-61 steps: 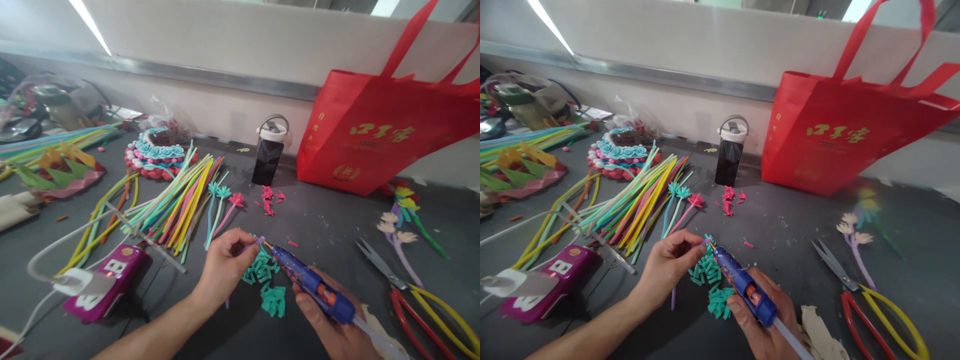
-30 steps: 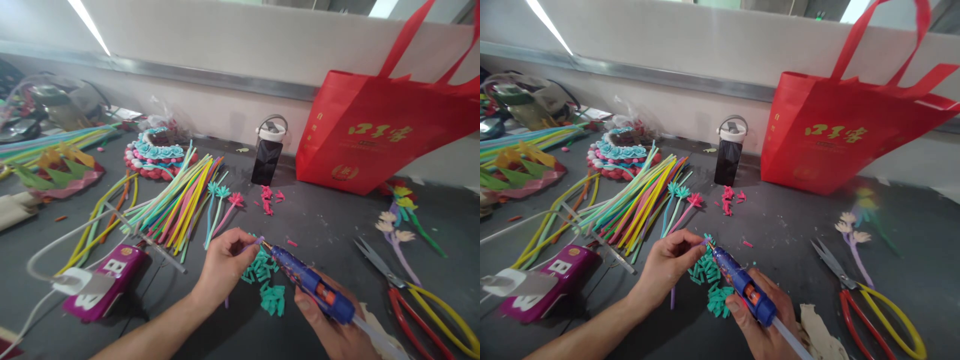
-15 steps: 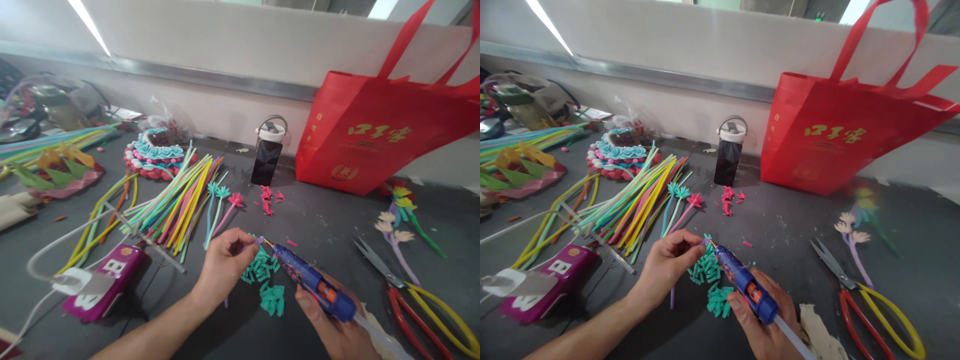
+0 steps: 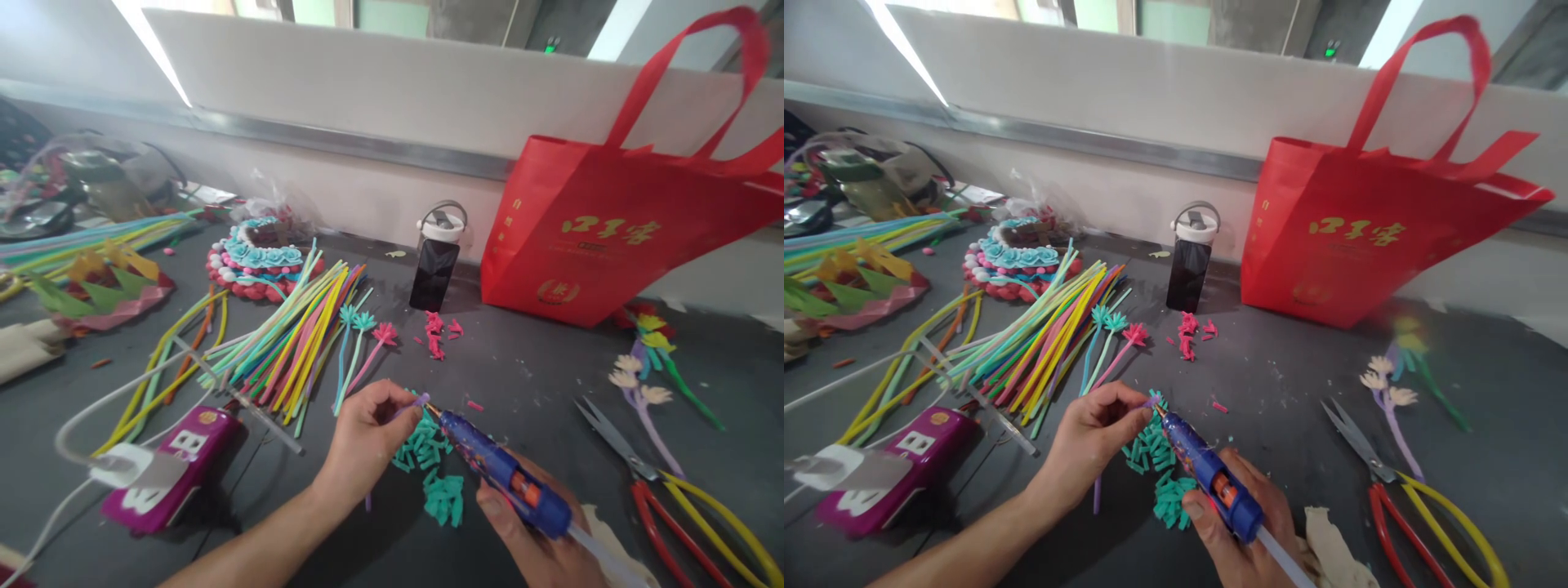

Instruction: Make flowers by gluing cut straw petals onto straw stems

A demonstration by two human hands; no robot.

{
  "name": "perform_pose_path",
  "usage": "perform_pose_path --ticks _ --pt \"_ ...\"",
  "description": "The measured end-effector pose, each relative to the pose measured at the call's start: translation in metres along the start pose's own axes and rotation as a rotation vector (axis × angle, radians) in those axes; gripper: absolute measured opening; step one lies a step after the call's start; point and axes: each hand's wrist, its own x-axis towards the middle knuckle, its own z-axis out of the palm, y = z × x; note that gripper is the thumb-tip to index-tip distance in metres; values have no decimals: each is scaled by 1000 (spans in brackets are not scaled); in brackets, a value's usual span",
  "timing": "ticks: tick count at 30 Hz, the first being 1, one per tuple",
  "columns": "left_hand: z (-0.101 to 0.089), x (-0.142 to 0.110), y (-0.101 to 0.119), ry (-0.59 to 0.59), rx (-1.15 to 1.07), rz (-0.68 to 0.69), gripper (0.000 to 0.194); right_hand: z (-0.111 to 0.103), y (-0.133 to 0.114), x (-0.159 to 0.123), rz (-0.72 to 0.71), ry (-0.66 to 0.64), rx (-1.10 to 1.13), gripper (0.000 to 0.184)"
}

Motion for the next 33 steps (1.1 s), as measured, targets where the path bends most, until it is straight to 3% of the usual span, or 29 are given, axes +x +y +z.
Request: perform_pose_path --ticks 15,25,33 --pt "-1 1 -1 3 27 4 24 2 12 -4 -84 5 -69 44" --pt "-1 1 -1 5 5 6 24 -3 -2 2 -2 -7 -62 54" --pt "0 0 0 0 -13 -5 26 -1 8 -6 7 42 -75 45"
